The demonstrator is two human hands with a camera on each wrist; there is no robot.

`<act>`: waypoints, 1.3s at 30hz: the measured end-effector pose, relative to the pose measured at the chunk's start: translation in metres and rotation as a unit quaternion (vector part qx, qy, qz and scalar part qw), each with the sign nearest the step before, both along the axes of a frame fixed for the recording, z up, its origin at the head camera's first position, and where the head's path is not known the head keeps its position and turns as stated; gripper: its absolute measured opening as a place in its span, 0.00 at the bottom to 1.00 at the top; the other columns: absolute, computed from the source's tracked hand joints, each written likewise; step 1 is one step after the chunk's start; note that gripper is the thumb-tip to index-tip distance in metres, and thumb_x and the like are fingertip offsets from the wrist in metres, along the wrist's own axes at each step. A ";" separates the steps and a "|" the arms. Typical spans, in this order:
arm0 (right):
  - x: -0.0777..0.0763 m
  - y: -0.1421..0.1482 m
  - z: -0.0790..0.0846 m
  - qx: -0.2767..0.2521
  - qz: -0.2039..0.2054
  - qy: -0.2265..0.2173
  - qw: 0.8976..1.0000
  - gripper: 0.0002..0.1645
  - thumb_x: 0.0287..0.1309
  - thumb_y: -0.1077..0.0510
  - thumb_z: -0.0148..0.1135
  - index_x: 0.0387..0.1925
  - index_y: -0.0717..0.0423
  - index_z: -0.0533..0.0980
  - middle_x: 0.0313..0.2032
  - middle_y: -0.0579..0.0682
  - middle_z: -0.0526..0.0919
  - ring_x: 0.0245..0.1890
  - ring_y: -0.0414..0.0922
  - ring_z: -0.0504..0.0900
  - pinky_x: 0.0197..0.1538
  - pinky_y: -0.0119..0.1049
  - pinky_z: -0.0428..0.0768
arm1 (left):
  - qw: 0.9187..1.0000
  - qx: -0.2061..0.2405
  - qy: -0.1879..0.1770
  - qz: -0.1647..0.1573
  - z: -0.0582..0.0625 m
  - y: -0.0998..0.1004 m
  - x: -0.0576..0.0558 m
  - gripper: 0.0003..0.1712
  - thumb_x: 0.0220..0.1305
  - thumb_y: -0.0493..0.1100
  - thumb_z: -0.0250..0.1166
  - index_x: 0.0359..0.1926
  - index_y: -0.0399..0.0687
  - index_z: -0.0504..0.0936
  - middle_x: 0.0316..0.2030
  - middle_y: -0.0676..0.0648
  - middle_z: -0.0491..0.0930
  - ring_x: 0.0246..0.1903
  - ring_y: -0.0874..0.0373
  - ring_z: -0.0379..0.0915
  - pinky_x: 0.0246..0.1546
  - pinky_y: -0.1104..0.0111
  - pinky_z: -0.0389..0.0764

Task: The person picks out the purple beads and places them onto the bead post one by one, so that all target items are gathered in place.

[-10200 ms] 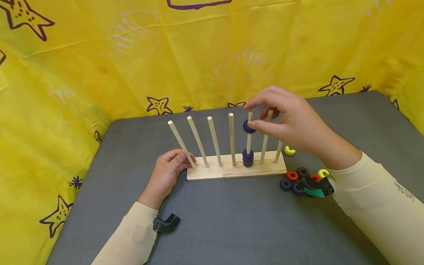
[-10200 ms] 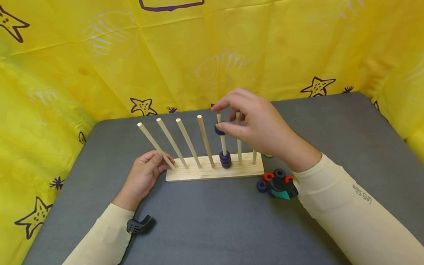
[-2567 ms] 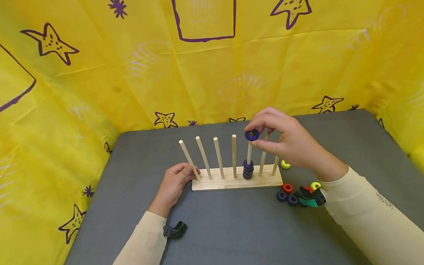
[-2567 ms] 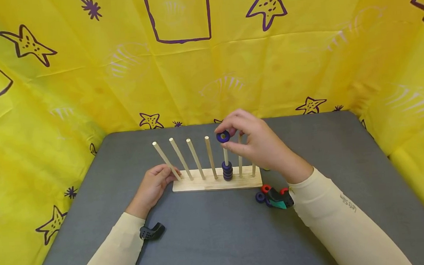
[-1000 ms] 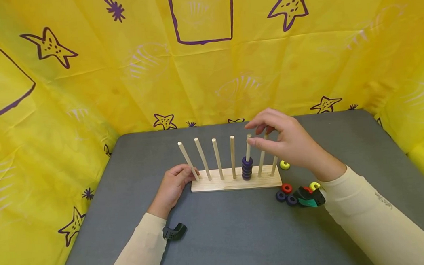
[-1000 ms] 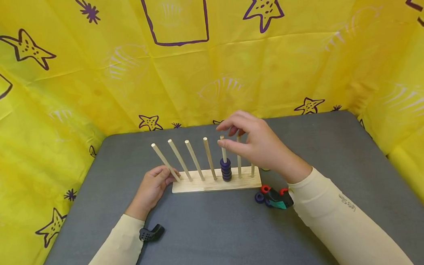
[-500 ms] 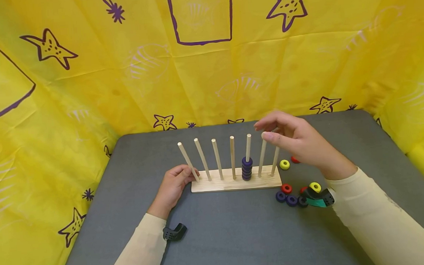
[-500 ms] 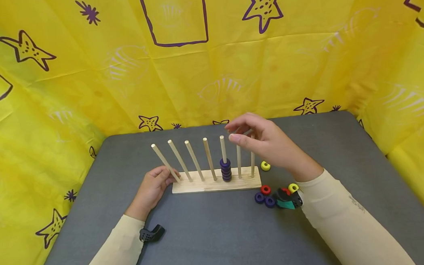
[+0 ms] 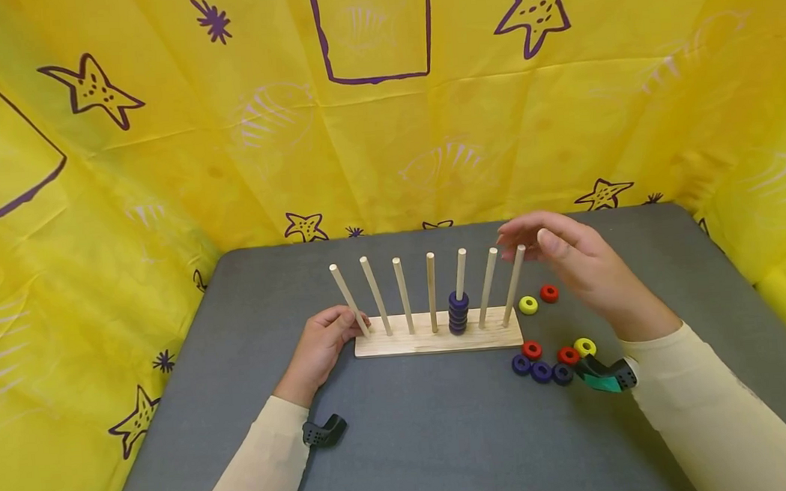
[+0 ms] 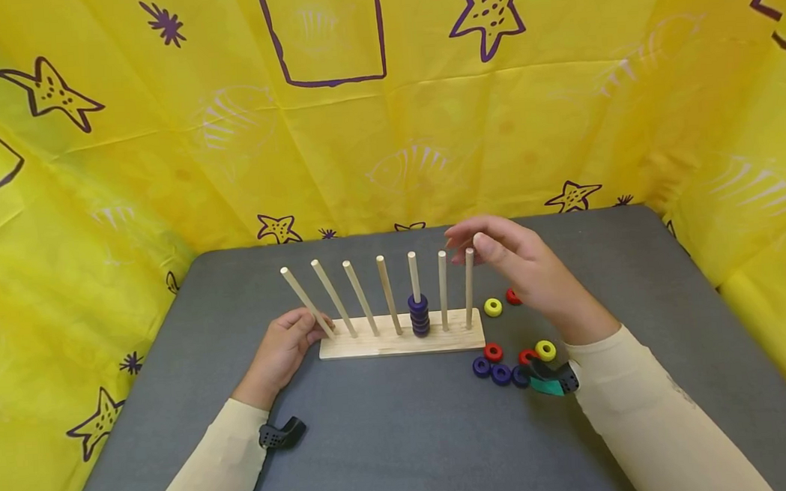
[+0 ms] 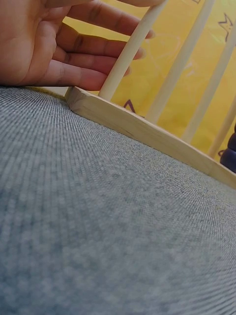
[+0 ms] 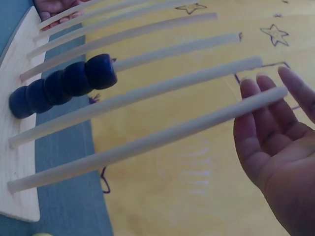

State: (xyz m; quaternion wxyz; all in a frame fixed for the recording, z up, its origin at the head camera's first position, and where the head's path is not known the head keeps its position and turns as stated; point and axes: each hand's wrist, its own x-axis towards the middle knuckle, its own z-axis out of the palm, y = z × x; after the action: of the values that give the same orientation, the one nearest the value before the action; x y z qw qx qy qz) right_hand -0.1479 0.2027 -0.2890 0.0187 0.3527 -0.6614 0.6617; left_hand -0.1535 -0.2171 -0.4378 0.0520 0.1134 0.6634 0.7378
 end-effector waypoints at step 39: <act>0.017 0.067 -0.098 0.041 0.061 -0.093 0.993 0.28 0.88 0.57 0.33 0.74 0.63 0.71 0.61 0.63 0.80 0.58 0.53 0.81 0.62 0.37 0.79 | 1.000 -0.004 -0.002 -0.004 -0.002 -0.002 -0.002 0.23 0.84 0.40 0.61 0.51 0.14 0.78 0.45 0.41 0.88 0.47 0.52 0.85 0.54 0.62 0.85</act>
State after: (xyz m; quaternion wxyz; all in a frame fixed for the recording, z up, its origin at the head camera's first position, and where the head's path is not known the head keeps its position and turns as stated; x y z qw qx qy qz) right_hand -0.1309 0.2695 -0.3871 -0.0977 0.3299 -0.6641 0.6638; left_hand -0.1554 -0.2190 -0.4397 0.0566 0.1143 0.6655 0.7354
